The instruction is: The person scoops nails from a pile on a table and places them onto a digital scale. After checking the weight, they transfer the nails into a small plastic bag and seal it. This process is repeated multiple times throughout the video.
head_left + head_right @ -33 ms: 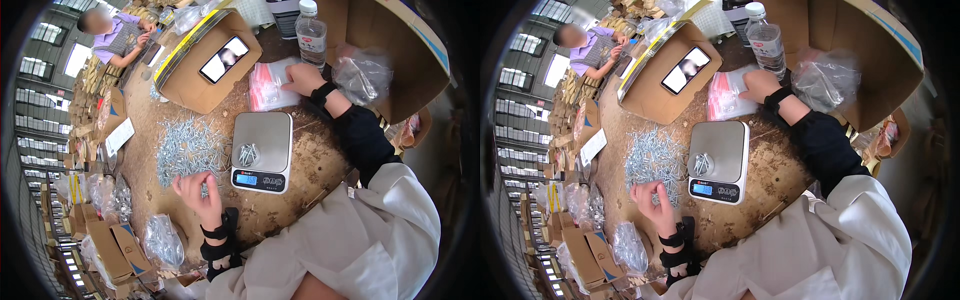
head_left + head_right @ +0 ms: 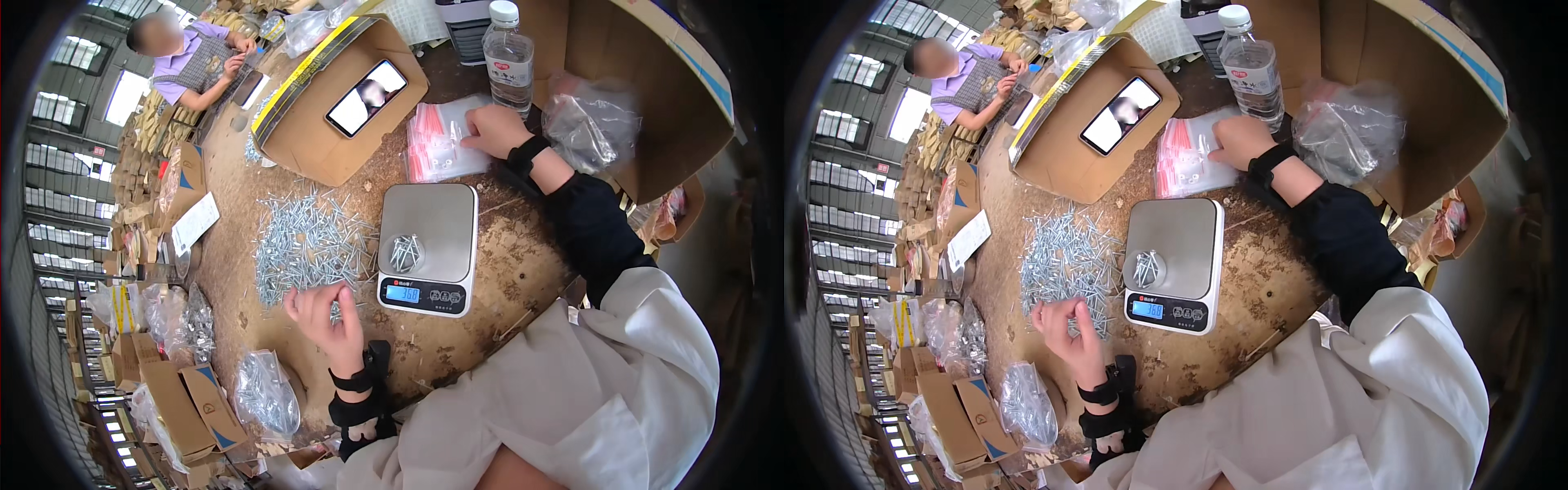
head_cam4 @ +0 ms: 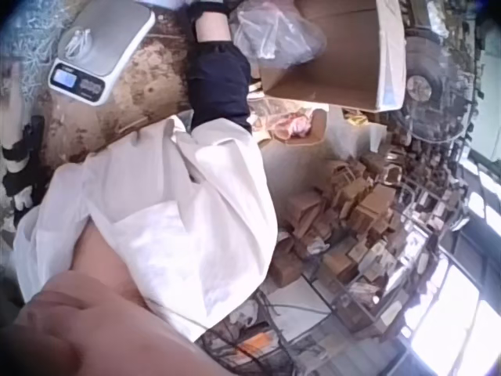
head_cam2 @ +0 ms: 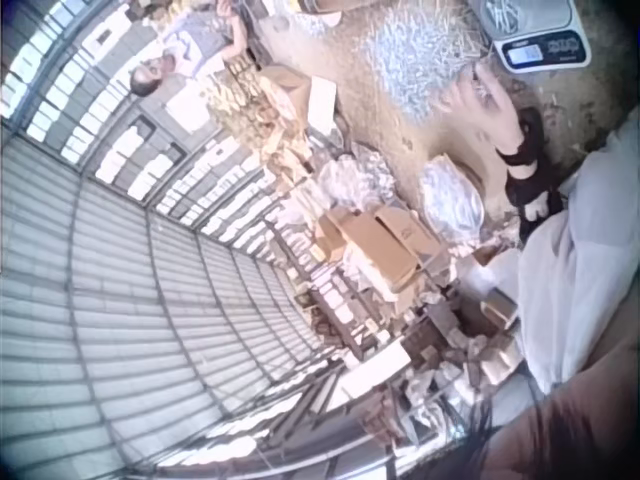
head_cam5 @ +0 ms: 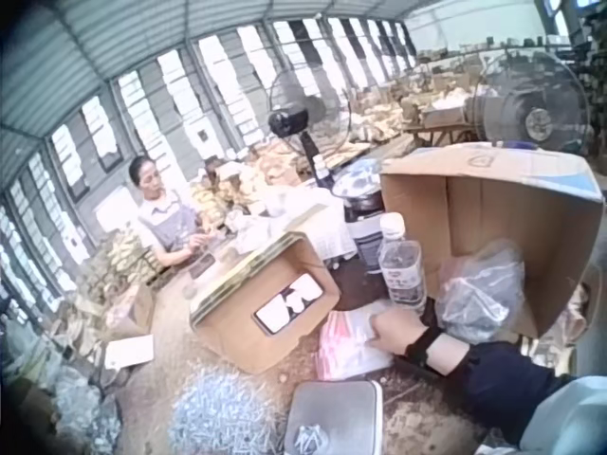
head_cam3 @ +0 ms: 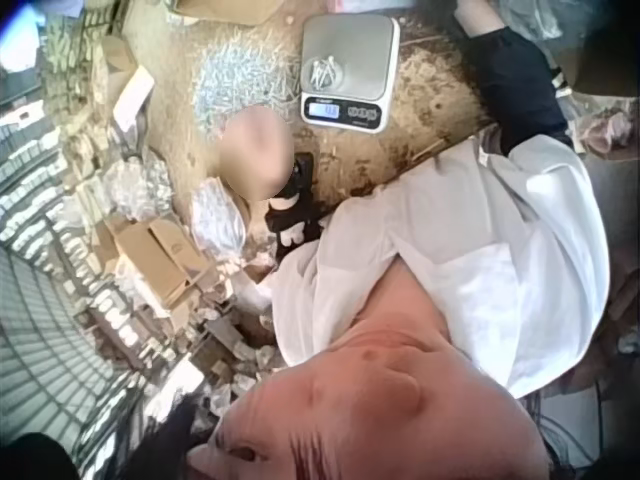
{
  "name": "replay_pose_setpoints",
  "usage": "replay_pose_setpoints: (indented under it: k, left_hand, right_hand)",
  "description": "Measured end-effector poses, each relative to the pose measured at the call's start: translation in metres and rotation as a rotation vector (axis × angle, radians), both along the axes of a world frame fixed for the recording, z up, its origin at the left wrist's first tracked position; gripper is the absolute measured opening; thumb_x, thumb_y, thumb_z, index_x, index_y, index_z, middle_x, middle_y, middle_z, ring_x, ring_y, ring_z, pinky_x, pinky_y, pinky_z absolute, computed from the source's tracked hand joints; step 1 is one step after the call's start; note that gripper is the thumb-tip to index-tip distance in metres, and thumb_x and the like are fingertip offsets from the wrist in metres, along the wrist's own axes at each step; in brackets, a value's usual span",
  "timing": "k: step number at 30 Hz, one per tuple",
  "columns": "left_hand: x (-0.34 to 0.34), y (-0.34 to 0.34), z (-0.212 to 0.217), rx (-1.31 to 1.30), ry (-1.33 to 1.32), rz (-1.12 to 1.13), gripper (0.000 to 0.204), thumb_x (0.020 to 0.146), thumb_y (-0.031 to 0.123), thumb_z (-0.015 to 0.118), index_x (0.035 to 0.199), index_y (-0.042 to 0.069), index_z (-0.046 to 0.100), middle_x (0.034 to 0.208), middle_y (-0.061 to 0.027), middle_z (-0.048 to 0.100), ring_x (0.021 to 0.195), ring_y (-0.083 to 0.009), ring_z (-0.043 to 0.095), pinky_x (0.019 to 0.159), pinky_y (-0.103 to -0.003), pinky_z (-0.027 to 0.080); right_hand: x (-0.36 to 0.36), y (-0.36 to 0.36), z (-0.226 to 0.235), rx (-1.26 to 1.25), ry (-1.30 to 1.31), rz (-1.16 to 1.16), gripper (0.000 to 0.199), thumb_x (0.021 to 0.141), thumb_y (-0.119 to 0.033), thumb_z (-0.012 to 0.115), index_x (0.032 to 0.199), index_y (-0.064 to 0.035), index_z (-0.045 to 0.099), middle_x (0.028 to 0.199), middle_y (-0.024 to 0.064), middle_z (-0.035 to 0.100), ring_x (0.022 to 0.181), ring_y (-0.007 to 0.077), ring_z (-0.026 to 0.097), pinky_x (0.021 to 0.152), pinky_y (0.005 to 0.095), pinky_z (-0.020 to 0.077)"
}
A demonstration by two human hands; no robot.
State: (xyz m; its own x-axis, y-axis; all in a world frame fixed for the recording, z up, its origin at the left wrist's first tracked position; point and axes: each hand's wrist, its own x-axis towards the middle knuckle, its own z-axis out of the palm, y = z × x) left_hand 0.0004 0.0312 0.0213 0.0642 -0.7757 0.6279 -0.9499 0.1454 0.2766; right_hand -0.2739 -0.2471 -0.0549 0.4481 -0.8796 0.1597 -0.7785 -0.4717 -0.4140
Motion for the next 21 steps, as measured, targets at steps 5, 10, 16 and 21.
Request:
replay_pose_setpoints:
  k: [5, 10, 16, 21]
  left_hand:
    - [0.002, 0.009, -0.004, 0.016, 0.063, -0.030, 0.006, 0.085, 0.010, 0.066, 0.090, 0.007, 0.065, 0.082, -0.0045, 0.063, 0.079, -0.0219, 0.056, 0.103, -0.046, 0.034]
    - [-0.035, 0.004, 0.009, 0.055, 0.580, -0.185, 0.015, 0.085, 0.012, 0.069, 0.096, 0.004, 0.065, 0.090, -0.0085, 0.064, 0.086, -0.0289, 0.060, 0.090, -0.041, 0.045]
    - [-0.028, 0.018, -0.008, 0.173, 0.425, -0.347, 0.019, 0.080, 0.009, 0.076, 0.093, 0.002, 0.065, 0.089, -0.0097, 0.066, 0.080, -0.0285, 0.061, 0.074, -0.036, 0.048]
    - [-0.025, 0.019, -0.008, 0.297, 0.576, -0.460, 0.019, 0.077, 0.011, 0.080, 0.084, 0.003, 0.063, 0.082, -0.0078, 0.065, 0.071, -0.0239, 0.061, 0.064, -0.032, 0.046]
  right_hand:
    - [0.014, 0.020, 0.022, -0.204, -0.248, -0.018, 0.019, 0.079, -0.025, 0.072, 0.082, -0.0077, 0.064, 0.076, 0.0150, 0.067, 0.076, 0.0360, 0.066, 0.066, 0.0466, 0.0513]
    - [0.047, 0.121, 0.096, -0.254, -0.518, 0.522, 0.014, 0.082, -0.020, 0.070, 0.081, -0.0098, 0.060, 0.065, 0.0098, 0.057, 0.060, 0.0319, 0.059, 0.055, 0.0405, 0.0469]
    - [0.068, 0.166, 0.090, -0.169, -0.524, 0.874, 0.021, 0.079, -0.021, 0.070, 0.079, -0.0075, 0.054, 0.065, 0.0089, 0.056, 0.059, 0.0339, 0.059, 0.053, 0.0438, 0.0455]
    - [0.065, 0.164, 0.088, -0.111, -0.488, 0.840, 0.019, 0.081, -0.024, 0.073, 0.088, -0.0096, 0.063, 0.084, 0.0064, 0.061, 0.072, 0.0280, 0.062, 0.061, 0.0396, 0.0496]
